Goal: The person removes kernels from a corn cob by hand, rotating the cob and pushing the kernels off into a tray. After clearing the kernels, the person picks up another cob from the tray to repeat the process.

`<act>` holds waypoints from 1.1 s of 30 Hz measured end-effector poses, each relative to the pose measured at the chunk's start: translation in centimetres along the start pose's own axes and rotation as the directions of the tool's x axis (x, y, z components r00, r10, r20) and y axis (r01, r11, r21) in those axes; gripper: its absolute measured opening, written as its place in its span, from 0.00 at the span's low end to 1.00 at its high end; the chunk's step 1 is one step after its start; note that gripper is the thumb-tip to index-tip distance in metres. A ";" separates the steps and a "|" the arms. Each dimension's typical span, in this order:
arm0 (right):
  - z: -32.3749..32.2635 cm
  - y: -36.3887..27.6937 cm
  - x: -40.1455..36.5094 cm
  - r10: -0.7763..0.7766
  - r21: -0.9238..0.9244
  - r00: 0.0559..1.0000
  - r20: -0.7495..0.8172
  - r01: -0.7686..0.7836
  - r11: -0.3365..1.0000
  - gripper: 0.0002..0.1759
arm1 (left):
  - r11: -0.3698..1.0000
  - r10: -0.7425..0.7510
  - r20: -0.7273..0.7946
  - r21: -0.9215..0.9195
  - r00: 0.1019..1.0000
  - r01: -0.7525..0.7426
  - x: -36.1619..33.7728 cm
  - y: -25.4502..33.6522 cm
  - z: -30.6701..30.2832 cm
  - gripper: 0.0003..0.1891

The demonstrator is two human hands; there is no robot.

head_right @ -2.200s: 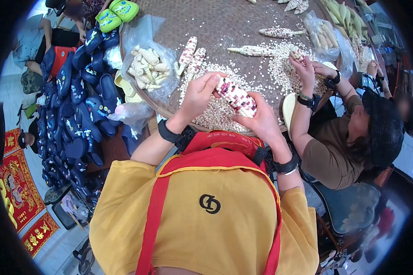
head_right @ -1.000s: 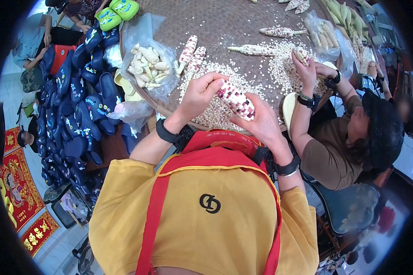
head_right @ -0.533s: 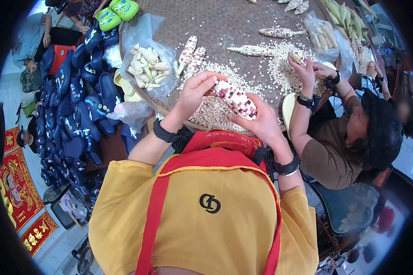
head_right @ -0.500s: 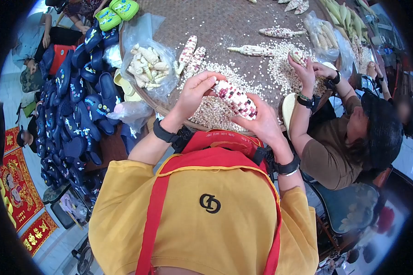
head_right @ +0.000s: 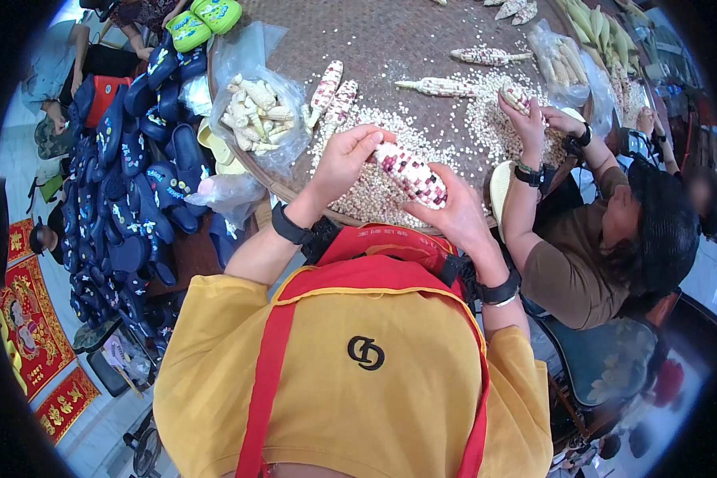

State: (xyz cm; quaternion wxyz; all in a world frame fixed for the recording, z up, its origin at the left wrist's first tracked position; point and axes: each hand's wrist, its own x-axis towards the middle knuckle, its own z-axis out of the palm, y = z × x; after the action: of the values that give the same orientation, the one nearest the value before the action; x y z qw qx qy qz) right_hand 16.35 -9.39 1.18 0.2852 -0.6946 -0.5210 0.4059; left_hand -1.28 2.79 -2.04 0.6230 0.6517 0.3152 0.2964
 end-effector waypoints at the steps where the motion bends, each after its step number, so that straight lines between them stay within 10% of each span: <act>1: 0.0 0.2 -0.1 -0.040 -0.022 0.999 -0.013 0.039 0.999 0.34 | 1.000 0.010 -0.025 -0.012 1.000 -0.011 0.1 -0.3 0.0 0.13; 11: 0.1 0.3 0.2 0.083 0.234 0.993 0.086 -0.101 0.967 0.34 | 0.845 -0.163 0.052 -0.508 0.985 0.167 -0.4 -0.2 -0.1 0.15; 25: 0.7 0.1 0.2 0.141 0.354 0.987 0.083 -0.161 0.921 0.34 | 0.970 0.145 -0.143 0.215 0.979 -0.112 -0.2 -0.5 1.8 0.13; 33: 0.4 0.7 0.2 0.171 0.425 0.978 0.122 -0.208 0.881 0.34 | 0.998 -0.041 -0.151 0.046 0.988 0.049 0.6 -1.4 1.5 0.16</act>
State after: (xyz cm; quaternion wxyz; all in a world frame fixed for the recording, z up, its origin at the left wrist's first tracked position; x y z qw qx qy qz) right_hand 16.38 -9.36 0.36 0.3706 -0.6438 -0.3579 0.5658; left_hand 0.21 2.38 -3.56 0.5875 0.6356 0.3832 0.3226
